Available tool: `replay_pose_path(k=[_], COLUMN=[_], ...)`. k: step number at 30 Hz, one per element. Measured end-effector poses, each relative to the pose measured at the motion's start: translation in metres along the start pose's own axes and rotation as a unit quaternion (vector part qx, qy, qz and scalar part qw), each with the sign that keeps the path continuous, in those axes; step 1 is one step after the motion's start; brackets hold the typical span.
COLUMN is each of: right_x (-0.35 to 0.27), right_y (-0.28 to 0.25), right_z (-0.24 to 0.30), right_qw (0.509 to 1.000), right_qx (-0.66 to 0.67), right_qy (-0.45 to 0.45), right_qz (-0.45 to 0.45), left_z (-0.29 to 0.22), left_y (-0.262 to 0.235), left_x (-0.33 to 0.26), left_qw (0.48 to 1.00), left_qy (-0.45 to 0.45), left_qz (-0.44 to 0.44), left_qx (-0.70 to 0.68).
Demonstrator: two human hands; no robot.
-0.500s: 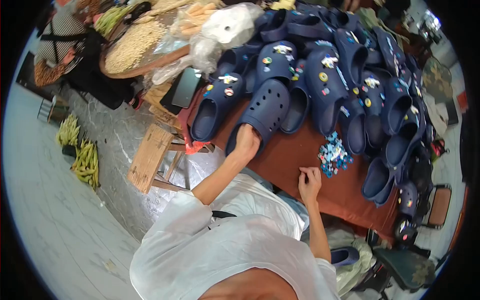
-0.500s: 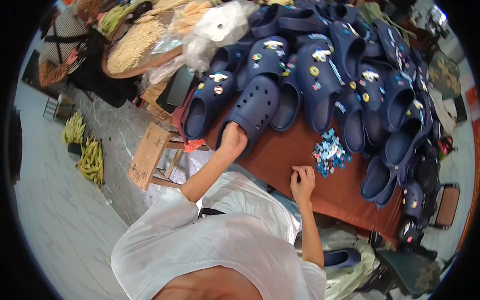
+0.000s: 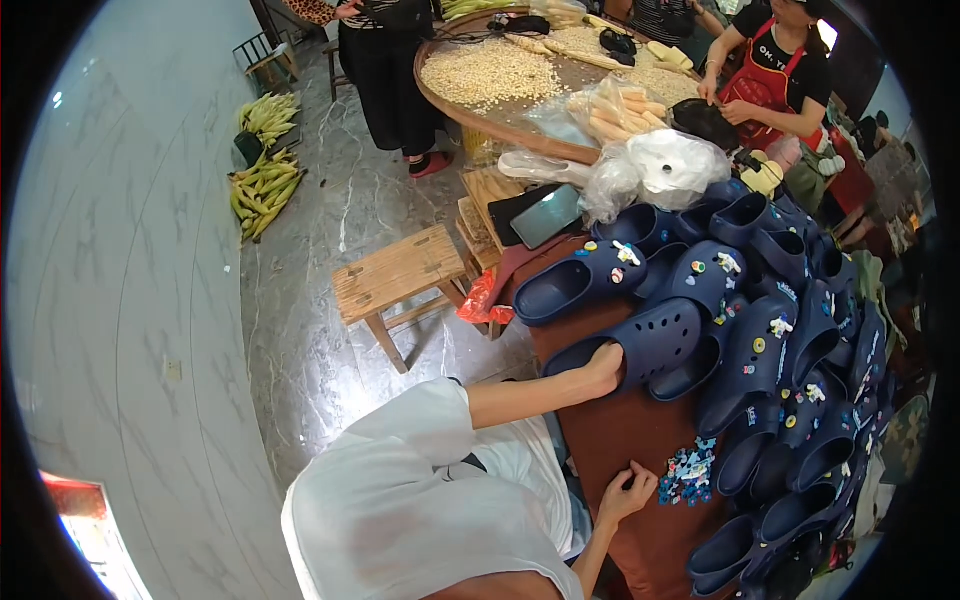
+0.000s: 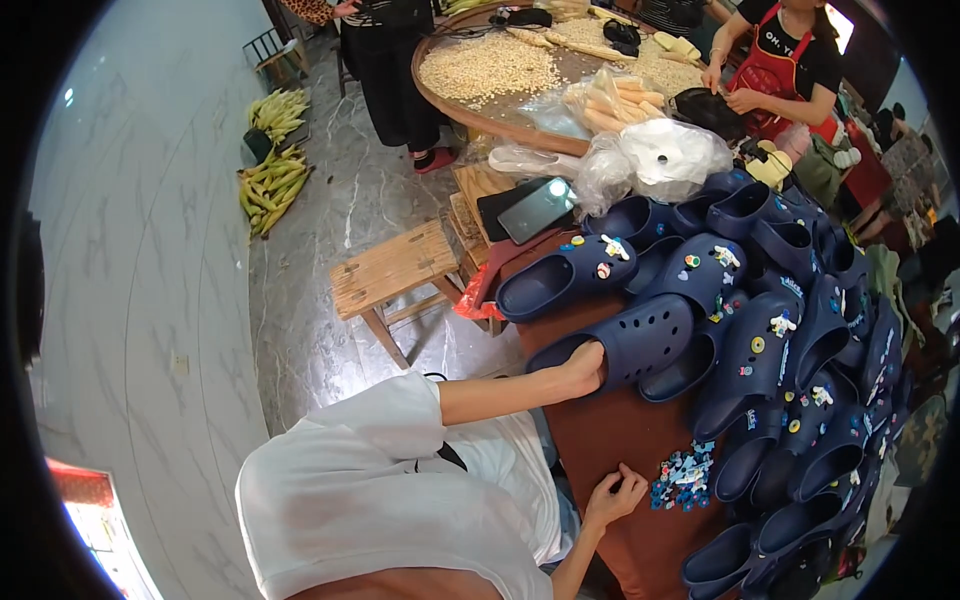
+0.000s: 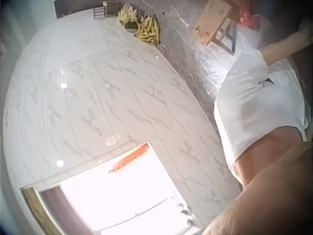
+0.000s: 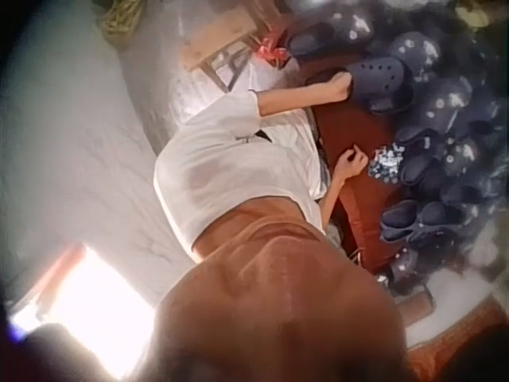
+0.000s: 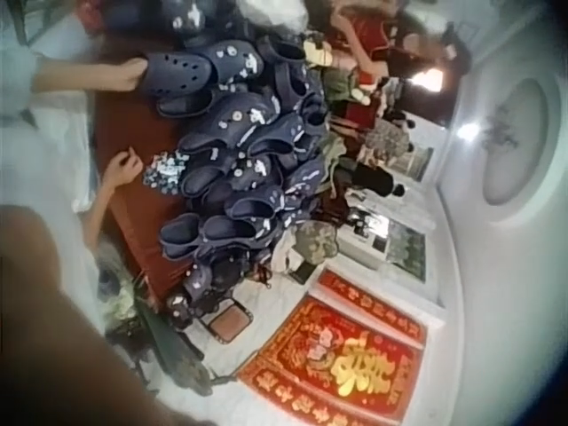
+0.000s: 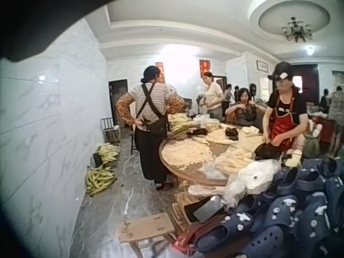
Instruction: Decorate blue clogs with various cartoon charms.
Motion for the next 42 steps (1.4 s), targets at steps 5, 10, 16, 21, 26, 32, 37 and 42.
replay_pose_path(k=[5,10,16,21,26,32,37,42], right_x=[0.004,0.006,0.006,0.007,0.0,-0.002,0.011,0.008], right_y=[-0.002,-0.005,-0.006,-0.006,-0.009,-0.01,-0.012,-0.009], right_z=[0.005,0.005,0.002,0.004,0.004,0.0,0.0,-0.004], right_qw=[1.0,0.999,0.999,0.999,0.999,0.999,0.998,0.997], right_qx=[-0.006,-0.01,-0.02,-0.019,-0.022,-0.019,-0.004,-0.012], right_qy=[-0.007,-0.011,-0.008,-0.001,-0.006,-0.001,-0.001,0.019], right_qz=[-0.011,-0.037,-0.044,-0.049,-0.046,-0.05,-0.063,-0.078], left_z=[0.009,0.01,0.007,0.002,0.007,0.004,-0.01,-0.002], left_y=[-0.003,-0.007,-0.004,-0.002,0.002,0.027,0.048,0.041], left_x=[0.001,0.011,0.016,0.011,-0.003,-0.014,-0.005,-0.001], left_qw=[0.998,0.998,0.999,1.0,1.0,0.998,0.992,0.992], left_qy=[-0.054,-0.045,-0.016,-0.02,-0.026,-0.056,-0.047,-0.091], left_qz=[-0.01,0.02,0.033,0.003,0.002,0.005,0.112,0.086], left_qx=[0.01,0.033,0.029,0.009,0.004,0.019,0.015,0.019])
Point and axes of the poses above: each hand's wrist, its own x-axis towards the middle knuckle, its own y-axis out of the palm, z = x × y, the point moved 8 cm from there along x, towards the middle knuckle, and after that the axes turned 3 degrees about -y, right-handed, at the moved point
